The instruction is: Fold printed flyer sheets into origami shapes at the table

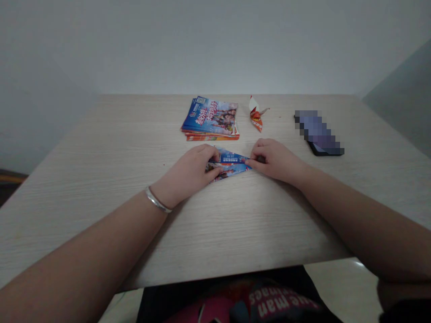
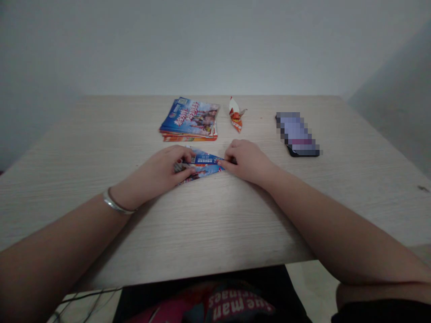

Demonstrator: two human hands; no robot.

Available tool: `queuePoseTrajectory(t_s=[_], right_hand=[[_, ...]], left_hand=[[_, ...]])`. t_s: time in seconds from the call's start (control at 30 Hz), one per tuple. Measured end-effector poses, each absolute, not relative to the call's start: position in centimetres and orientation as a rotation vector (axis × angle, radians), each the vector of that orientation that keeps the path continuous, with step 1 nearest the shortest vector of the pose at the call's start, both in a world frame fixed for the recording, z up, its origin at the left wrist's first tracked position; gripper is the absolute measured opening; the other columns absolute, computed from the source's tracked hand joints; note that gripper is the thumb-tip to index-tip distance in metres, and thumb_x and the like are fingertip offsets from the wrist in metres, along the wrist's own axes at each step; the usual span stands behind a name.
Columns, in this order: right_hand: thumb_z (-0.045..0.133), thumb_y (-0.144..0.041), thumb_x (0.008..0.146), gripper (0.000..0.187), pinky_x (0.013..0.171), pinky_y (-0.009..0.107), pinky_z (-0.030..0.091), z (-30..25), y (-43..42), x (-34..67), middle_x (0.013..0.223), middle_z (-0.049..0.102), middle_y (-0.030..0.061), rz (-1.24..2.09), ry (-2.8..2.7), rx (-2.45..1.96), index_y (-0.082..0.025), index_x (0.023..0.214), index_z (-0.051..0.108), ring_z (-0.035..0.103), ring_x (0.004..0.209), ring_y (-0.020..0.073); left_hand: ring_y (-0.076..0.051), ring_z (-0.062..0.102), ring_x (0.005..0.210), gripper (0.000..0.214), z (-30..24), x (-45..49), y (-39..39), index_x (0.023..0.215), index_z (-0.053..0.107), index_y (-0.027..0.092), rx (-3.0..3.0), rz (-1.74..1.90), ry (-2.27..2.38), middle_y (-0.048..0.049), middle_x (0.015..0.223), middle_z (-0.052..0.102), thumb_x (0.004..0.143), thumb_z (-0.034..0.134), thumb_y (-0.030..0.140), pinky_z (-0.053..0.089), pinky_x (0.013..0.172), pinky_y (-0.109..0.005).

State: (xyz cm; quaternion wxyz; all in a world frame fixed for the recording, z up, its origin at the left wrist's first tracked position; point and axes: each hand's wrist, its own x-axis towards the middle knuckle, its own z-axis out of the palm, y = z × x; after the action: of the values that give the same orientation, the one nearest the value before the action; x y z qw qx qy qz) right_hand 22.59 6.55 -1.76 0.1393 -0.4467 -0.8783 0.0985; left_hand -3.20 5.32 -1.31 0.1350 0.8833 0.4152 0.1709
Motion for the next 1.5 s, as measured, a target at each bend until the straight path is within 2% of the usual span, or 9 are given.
queuePoseTrajectory(t_s=[0.23,0.4,0.67,0.87,1.0,1.1,1.17,1.27,1.5], right_hand=[[0.053,-0.039,0.096,0.031,0.076,0.033,0.04,-1.9,6.4,22.3,0.083,0.063,0.0072,0.221,-2.531,-1.238,-0.017,0.079,0.067,0.056,0.082,0.0202],[0.057,-0.038,0.093,0.029,0.076,0.033,0.039,-2.0,6.7,21.4,0.082,0.063,0.0067,0.181,-2.557,-1.312,-0.018,0.074,0.067,0.057,0.082,0.0204],[0.056,-0.039,0.093,0.031,0.07,0.031,0.038,-1.2,6.4,20.1,0.084,0.064,0.007,0.114,-2.578,-1.543,-0.018,0.074,0.068,0.058,0.082,0.02],[0.044,-0.043,0.098,0.043,0.064,0.031,0.035,-0.4,6.6,19.7,0.088,0.068,0.009,0.022,-2.653,-1.67,-0.017,0.076,0.07,0.06,0.08,0.0199],[0.041,-0.045,0.098,0.046,0.059,0.032,0.032,0.0,6.5,19.4,0.089,0.071,0.0101,-0.006,-2.674,-1.734,-0.017,0.078,0.072,0.063,0.08,0.021],[0.04,-0.045,0.097,0.046,0.058,0.033,0.029,0.2,5.9,19.5,0.09,0.073,0.0101,-0.058,-2.699,-1.764,-0.018,0.082,0.074,0.065,0.08,0.0226],[0.04,-0.044,0.096,0.045,0.058,0.034,0.028,0.3,5.6,19.6,0.089,0.074,0.0101,-0.096,-2.712,-1.779,-0.018,0.083,0.075,0.065,0.08,0.0235],[0.042,-0.044,0.095,0.044,0.058,0.034,0.028,0.2,5.4,19.9,0.086,0.075,0.0101,-0.095,-2.71,-1.781,-0.018,0.081,0.075,0.065,0.079,0.0235],[0.046,-0.045,0.094,0.043,0.056,0.033,0.028,-0.4,5.9,20.8,0.081,0.074,0.0088,-0.016,-2.681,-1.704,-0.019,0.077,0.075,0.063,0.073,0.0214]], left_hand=[[-0.025,0.061,0.099,0.021,-1.4,-3.2,5.4,0.105,0.059,0.014,2.562,0.486,1.221,-0.01,0.106,0.065,0.092,0.058,0.03,0.049,0.091,-0.041],[-0.026,0.06,0.103,0.022,-1.4,-3.3,5.3,0.107,0.059,0.012,2.584,0.498,1.194,-0.0115,0.107,0.065,0.095,0.049,0.027,0.048,0.095,-0.042],[-0.027,0.06,0.103,0.04,-0.8,-3.1,4.8,0.115,0.063,0.012,2.59,0.504,1.11,-0.0112,0.109,0.065,0.099,0.045,0.045,0.049,0.092,-0.043],[-0.025,0.06,0.106,0.032,-1.1,-3.2,5.0,0.121,0.062,0.014,2.593,0.536,1.127,-0.0101,0.114,0.066,0.096,0.053,0.031,0.05,0.096,-0.042],[-0.024,0.058,0.109,0.029,-1.3,-3.2,5.1,0.116,0.067,0.014,2.636,0.508,1.035,-0.0116,0.117,0.063,0.097,0.046,0.023,0.048,0.101,-0.042],[-0.025,0.054,0.118,0.038,-1.2,-3.2,4.8,0.128,0.063,0.018,2.692,0.434,0.908,-0.0136,0.129,0.057,0.102,0.039,0.032,0.045,0.107,-0.045],[-0.029,0.047,0.129,0.045,-1.1,-3.3,4.7,0.141,0.054,0.023,2.758,0.337,0.821,-0.0145,0.14,0.049,0.103,0.039,0.041,0.038,0.113,-0.052],[-0.035,0.034,0.142,0.052,-1.3,-3.8,4.6,0.148,0.045,0.028,2.852,0.193,0.745,-0.0154,0.151,0.039,0.101,0.04,0.049,0.028,0.117,-0.061],[-0.035,0.022,0.151,0.062,-2.1,-4.5,4.6,0.154,0.034,0.029,2.88,0.097,0.771,-0.0148,0.163,0.027,0.099,0.039,0.058,0.02,0.121,-0.06]])
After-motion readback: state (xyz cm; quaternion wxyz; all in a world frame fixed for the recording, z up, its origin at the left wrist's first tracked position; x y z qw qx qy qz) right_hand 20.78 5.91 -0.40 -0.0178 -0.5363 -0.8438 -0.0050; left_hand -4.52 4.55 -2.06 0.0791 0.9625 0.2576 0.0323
